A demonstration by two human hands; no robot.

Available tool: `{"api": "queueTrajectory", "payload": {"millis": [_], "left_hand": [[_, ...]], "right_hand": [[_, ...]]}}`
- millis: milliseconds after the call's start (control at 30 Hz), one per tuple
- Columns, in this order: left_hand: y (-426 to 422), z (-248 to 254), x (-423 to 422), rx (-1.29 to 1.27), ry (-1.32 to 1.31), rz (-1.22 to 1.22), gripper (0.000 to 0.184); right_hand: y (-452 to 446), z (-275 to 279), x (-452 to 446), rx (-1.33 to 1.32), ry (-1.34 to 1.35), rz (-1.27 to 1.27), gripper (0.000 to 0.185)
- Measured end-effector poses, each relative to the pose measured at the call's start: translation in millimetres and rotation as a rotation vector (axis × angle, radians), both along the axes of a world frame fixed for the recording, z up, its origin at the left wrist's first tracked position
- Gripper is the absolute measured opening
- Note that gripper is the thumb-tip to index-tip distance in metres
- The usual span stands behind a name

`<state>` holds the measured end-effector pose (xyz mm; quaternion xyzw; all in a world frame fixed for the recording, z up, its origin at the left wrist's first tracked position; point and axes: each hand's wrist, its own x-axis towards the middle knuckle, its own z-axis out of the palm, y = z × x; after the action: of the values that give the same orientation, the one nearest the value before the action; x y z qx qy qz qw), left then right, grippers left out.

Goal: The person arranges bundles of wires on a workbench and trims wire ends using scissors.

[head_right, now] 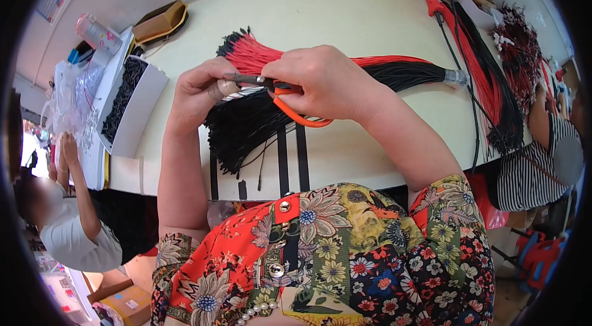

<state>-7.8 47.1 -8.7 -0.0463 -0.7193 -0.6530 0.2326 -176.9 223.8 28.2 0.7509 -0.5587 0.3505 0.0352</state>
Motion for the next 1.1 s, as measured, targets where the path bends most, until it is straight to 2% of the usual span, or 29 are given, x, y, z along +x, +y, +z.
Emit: {"api": "queueTrajectory", "payload": {"millis": [200,500,600,700,800,900,1100], "left_hand": [[-3,3,2,-0.013,-0.026,0.043,0.015],[-8,4,5,-0.11,-0.078,0.045,0.011],[-11,12,10,-0.068,-0.171,0.044,0.011],[-24,12,15,-0.098,-0.176,0.136,0.015],[-31,20,23,-0.205,-0.357,0.335,0.02],[-42,18,26,-0.162,-0.337,0.473,0.02],[-53,11,21,0.034,-0.234,0.63,0.016]], "right_hand": [[-1,4,7,0.045,0.064,-0.112,0.028],[-4,-3,8,0.043,0.106,-0.111,0.029],[-7,-8,6,0.006,-0.016,-0.18,0.027],[-12,-5,-16,0.174,-0.056,-0.448,0.026],[-19,-21,-49,0.328,0.169,-0.683,0.025],[-32,-35,-76,0.444,0.204,-0.755,0.029],[-46,-62,-106,0.446,0.238,-0.727,0.028]]}}
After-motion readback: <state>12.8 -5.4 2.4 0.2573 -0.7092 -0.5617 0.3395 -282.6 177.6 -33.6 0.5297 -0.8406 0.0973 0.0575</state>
